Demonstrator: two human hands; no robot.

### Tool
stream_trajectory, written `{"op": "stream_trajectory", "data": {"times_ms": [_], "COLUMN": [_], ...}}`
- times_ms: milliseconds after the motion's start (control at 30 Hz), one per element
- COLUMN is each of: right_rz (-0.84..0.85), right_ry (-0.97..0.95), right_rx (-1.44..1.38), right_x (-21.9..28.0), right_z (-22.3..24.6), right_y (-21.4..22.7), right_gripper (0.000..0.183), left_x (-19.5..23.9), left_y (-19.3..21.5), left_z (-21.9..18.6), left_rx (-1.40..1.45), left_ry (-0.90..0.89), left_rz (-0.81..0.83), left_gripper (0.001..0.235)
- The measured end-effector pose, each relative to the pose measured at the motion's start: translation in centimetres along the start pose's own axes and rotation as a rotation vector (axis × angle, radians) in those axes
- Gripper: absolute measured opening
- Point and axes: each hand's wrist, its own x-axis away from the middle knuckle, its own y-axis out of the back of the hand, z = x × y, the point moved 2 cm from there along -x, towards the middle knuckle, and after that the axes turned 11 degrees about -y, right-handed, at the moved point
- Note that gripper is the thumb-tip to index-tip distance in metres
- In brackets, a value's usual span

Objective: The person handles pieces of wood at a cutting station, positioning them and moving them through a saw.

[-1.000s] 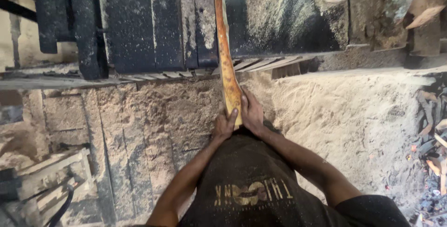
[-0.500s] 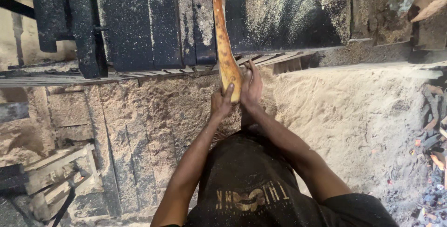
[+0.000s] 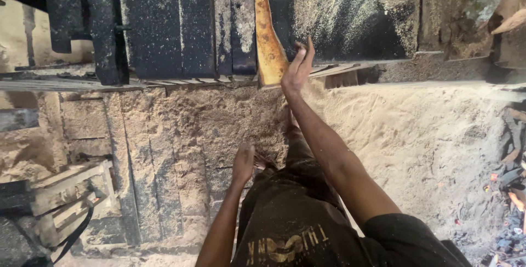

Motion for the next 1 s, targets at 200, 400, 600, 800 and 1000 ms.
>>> {"op": "stream_trajectory", "data": {"times_ms": [200,400,600,800,1000], "right_rz": [-0.061,-0.061,-0.120,-0.425,0.082], "right_ry": [-0.069,-0.053,-0.113,0.031,-0.060], "right_rx": [0.041,-0.103,-0.163,0.477,0.877], "right_x": [-3.5,-8.0,-12.2,-25.6,-35.1], "right_z": [0.2,-1.3,-4.6,-7.3,-1.3], "right_y": [-2.5,-5.2,2.1,15.4,18.2], "right_gripper": [0.056,0.054,0.042,0.057,0.107], "left_x": [7.2,4.8,4.6,9.0,9.2], "left_y": [2.7,3.3,1.2,-0.1,-0.5], "left_z": [5.6,4.5,0.7,0.3,0.5], "left_rx": [-0.068,-0.101,0.140,-0.180,-0.184], "left_ry": [0.092,0.013,-0.054,0.059,0.218], "left_rz": [-0.087,-0.160,-0.201,-0.064,0.019], "left_gripper": [0.059,0.054,0.053,0.059,0.067]}}
